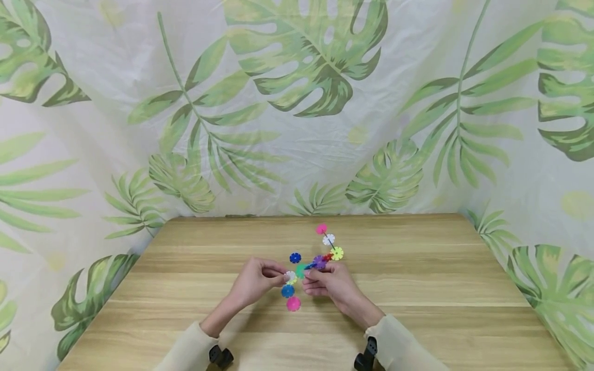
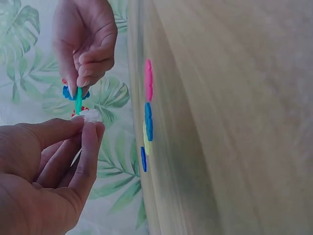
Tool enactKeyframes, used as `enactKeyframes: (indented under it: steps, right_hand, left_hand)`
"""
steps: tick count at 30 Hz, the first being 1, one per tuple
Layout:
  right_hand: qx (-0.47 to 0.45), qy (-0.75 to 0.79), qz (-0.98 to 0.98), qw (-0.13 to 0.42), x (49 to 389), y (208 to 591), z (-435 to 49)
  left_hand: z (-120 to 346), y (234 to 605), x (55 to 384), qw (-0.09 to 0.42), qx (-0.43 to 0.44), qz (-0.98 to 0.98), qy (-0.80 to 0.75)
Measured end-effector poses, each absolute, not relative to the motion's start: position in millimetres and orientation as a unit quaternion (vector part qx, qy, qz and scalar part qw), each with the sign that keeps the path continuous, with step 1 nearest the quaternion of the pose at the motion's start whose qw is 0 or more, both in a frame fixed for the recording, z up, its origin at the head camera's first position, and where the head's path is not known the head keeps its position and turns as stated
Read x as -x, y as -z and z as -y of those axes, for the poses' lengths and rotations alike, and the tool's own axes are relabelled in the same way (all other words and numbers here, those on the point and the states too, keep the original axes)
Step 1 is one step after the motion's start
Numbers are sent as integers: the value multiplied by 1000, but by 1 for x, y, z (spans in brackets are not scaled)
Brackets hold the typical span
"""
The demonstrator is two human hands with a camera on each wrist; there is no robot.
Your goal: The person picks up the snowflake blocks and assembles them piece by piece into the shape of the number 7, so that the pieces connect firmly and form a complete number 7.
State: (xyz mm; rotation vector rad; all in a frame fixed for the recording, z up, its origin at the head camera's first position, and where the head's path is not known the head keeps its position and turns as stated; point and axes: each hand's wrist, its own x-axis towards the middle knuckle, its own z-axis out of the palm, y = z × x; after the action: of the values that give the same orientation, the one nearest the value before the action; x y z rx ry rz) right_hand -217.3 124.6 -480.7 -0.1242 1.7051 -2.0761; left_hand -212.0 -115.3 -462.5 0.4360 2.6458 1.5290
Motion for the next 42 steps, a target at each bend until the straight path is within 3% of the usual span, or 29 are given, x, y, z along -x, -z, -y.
enactKeyframes:
  steps: [16, 29, 42]
  right_hand:
    - [49, 761, -605, 229, 214, 479, -123]
    - [53, 766, -599, 227, 216, 474, -119]
    - [45, 773, -592, 224, 215, 472, -120]
  left_hand:
    - [99, 464, 201, -70, -189, -886, -418]
    - [96, 460, 198, -111, -230, -874, -413]
    - [96, 460, 200, -99, -226, -868, -432]
